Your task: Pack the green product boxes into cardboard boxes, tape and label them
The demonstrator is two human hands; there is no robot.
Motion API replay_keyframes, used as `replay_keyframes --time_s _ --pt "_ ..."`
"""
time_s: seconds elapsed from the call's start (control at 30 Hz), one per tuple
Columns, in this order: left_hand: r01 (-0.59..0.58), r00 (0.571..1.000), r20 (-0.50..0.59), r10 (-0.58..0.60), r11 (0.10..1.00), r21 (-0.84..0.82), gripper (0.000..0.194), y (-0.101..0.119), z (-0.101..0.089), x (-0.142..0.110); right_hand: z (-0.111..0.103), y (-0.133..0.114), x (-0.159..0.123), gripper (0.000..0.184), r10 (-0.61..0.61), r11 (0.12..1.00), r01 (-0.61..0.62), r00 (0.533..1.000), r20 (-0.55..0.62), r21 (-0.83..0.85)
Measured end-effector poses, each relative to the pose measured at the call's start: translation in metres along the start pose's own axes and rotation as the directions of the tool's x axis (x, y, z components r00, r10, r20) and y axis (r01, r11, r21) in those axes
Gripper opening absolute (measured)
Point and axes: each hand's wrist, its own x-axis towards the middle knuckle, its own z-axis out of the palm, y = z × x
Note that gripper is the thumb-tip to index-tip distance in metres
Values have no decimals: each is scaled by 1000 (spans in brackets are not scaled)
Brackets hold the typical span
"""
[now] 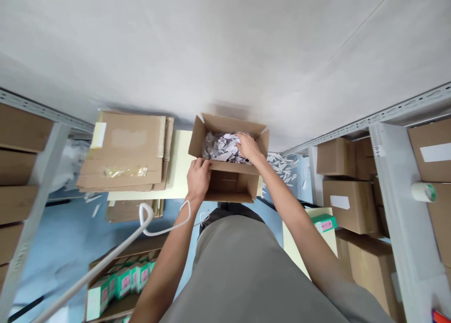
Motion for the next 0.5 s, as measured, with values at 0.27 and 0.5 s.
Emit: replay_keyframes --time_s 0.27,0.5 --pt "28 1000 -6 -28 1000 14 34 4 7 -4 32 -3 58 60 27 976 47 943 331 -212" --pt "17 1000 3 -17 1000 19 36 6 3 0 20 -1 40 43 -44 980 93 964 264 -176"
